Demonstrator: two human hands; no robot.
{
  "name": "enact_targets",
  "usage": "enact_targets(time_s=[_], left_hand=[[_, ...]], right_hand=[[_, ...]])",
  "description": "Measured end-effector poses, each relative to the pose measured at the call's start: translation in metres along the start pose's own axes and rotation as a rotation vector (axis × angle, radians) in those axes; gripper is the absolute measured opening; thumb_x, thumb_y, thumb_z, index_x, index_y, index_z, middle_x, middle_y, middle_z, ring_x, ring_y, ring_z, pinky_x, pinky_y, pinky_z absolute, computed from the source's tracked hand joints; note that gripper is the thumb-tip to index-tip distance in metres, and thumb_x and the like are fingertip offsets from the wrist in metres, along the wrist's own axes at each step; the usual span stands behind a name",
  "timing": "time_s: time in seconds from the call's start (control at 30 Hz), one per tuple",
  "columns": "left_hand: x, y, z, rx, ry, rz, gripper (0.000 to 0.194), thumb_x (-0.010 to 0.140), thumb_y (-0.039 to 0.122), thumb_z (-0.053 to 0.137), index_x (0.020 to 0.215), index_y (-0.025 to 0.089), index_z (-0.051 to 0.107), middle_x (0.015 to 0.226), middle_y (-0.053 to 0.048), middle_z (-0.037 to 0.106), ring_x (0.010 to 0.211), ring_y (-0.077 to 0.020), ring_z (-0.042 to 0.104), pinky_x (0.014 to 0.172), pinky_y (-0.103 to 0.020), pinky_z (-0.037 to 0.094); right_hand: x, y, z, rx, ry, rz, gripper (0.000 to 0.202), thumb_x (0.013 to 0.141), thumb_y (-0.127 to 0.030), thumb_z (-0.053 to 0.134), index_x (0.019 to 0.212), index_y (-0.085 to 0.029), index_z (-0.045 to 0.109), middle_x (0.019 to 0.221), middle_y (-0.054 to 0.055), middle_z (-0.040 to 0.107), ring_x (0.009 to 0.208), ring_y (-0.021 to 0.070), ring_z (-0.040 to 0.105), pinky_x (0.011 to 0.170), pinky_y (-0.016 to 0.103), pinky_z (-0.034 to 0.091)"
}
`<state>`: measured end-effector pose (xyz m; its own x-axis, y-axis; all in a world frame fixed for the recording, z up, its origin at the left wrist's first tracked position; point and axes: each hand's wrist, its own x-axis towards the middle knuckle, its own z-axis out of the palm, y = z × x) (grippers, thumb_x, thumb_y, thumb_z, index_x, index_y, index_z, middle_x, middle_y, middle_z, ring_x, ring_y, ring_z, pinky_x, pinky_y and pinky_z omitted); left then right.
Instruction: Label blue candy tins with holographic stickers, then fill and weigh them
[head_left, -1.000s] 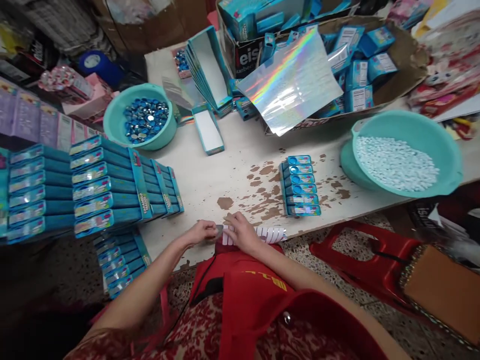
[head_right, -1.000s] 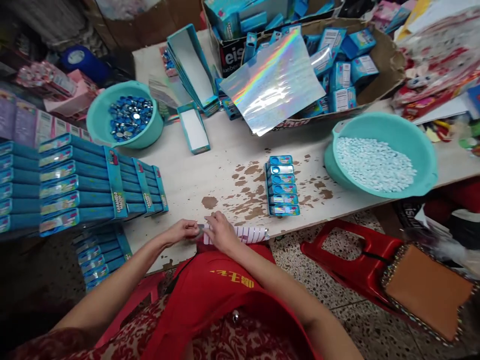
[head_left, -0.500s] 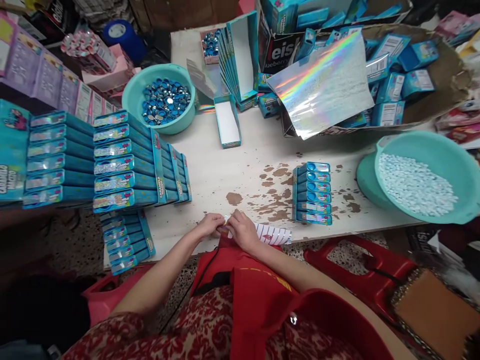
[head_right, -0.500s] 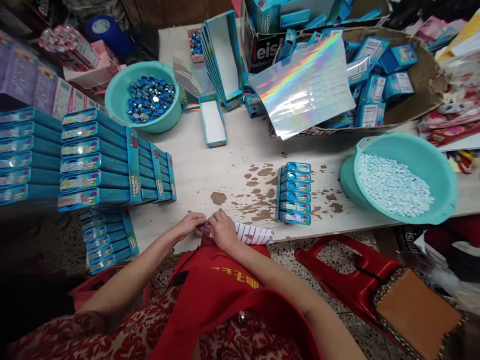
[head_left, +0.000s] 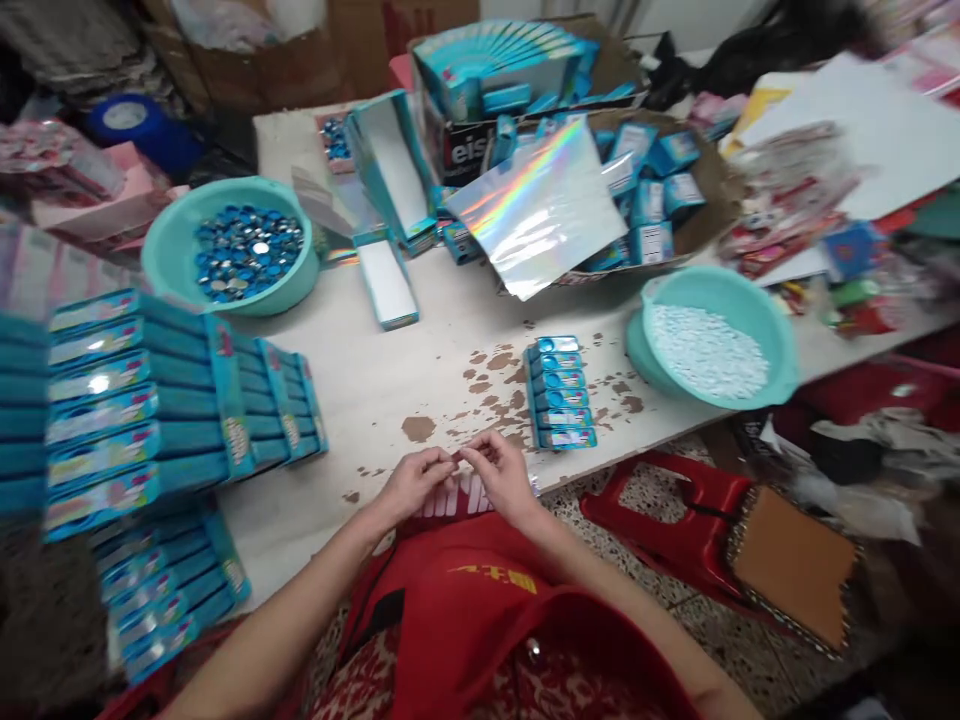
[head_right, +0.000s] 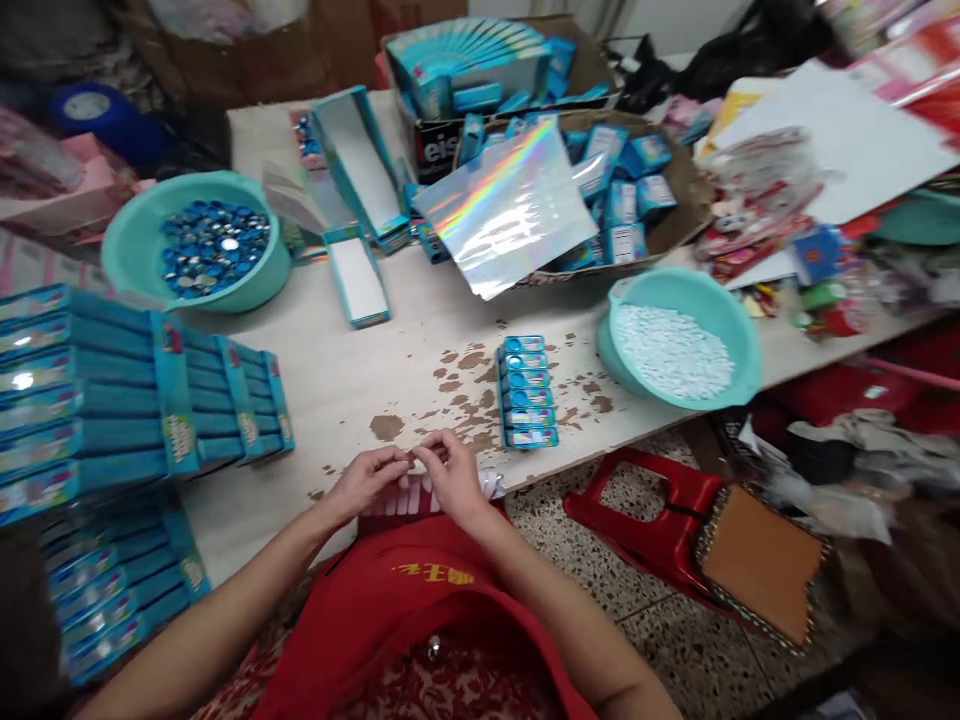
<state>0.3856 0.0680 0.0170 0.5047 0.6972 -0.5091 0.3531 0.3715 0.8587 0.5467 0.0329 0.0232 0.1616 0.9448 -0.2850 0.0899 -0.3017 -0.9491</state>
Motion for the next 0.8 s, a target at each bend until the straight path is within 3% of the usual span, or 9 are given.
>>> enact_targets(time_s=[0.07,0.13,0.2,0.27,0.37,0.5,0.67,0.8], left_hand=[[0.024,0.014,0.018,0.046,-0.088,0.005,0.03,0.082,0.042,0.048,0.066,0.017,0.053,0.056,0.002,0.057,0.054,-0.0112,0.052,0.057,-0.023,0.042],[0.054,0.031,0.036,0.086,-0.135,0.047,0.029,0.083,0.04,0.046,0.065,0.018,0.049,0.054,0.003,0.054,0.05,-0.01,0.05,0.053,-0.022,0.04],[0.084,0.049,0.053,0.082,-0.2,0.062,0.024,0.084,0.04,0.045,0.073,0.018,0.049,0.057,0.004,0.055,0.047,-0.0095,0.051,0.048,-0.022,0.039],[0.111,0.065,0.066,0.056,-0.253,0.062,0.019,0.084,0.038,0.045,0.089,0.019,0.047,0.058,0.006,0.056,0.042,-0.0093,0.05,0.044,-0.021,0.038],[0.139,0.083,0.076,0.058,-0.297,0.072,0.023,0.083,0.031,0.048,0.101,0.021,0.038,0.053,0.009,0.055,0.037,-0.0091,0.046,0.041,-0.02,0.036],[0.159,0.09,0.078,0.081,-0.333,0.035,0.018,0.082,0.021,0.045,0.097,0.021,0.035,0.053,0.008,0.055,0.035,-0.0084,0.045,0.038,-0.019,0.033],[0.172,0.082,0.085,0.068,-0.309,0.028,0.019,0.082,0.019,0.045,0.094,0.022,0.031,0.052,0.009,0.053,0.034,-0.0073,0.044,0.037,-0.016,0.03],[0.177,0.068,0.09,0.087,-0.233,-0.03,0.023,0.084,0.024,0.047,0.101,0.021,0.032,0.055,0.008,0.055,0.035,-0.0095,0.049,0.04,-0.018,0.034]], right_hand=[[0.005,0.005,-0.02,-0.067,0.188,-0.028,0.016,0.081,-0.036,0.057,0.076,-0.02,0.057,0.073,0.0,0.06,0.067,0.0147,0.056,0.065,0.027,0.045],[0.013,0.012,-0.043,-0.174,0.412,-0.075,0.016,0.08,-0.035,0.057,0.076,-0.02,0.059,0.081,0.003,0.058,0.079,0.0174,0.055,0.07,0.03,0.046],[0.024,0.017,-0.068,-0.27,0.595,-0.117,0.016,0.079,-0.035,0.059,0.074,-0.019,0.059,0.089,0.006,0.054,0.089,0.02,0.053,0.079,0.033,0.045],[0.038,0.021,-0.091,-0.337,0.698,-0.126,0.014,0.078,-0.032,0.06,0.073,-0.019,0.059,0.091,0.007,0.053,0.094,0.0216,0.052,0.087,0.037,0.042],[0.058,0.026,-0.116,-0.423,0.733,-0.069,0.011,0.076,-0.027,0.06,0.069,-0.019,0.057,0.091,0.008,0.056,0.096,0.0234,0.05,0.091,0.041,0.038],[0.076,0.032,-0.13,-0.508,0.702,-0.022,0.01,0.075,-0.024,0.061,0.067,-0.02,0.057,0.097,0.009,0.057,0.099,0.0252,0.048,0.093,0.042,0.035],[0.083,0.041,-0.131,-0.497,0.705,0.007,0.009,0.072,-0.017,0.058,0.067,-0.02,0.052,0.097,0.011,0.054,0.101,0.0248,0.049,0.093,0.038,0.037],[0.085,0.043,-0.136,-0.438,0.73,0.052,0.013,0.07,-0.014,0.054,0.083,-0.018,0.052,0.094,0.009,0.056,0.095,0.0239,0.052,0.09,0.039,0.04]])
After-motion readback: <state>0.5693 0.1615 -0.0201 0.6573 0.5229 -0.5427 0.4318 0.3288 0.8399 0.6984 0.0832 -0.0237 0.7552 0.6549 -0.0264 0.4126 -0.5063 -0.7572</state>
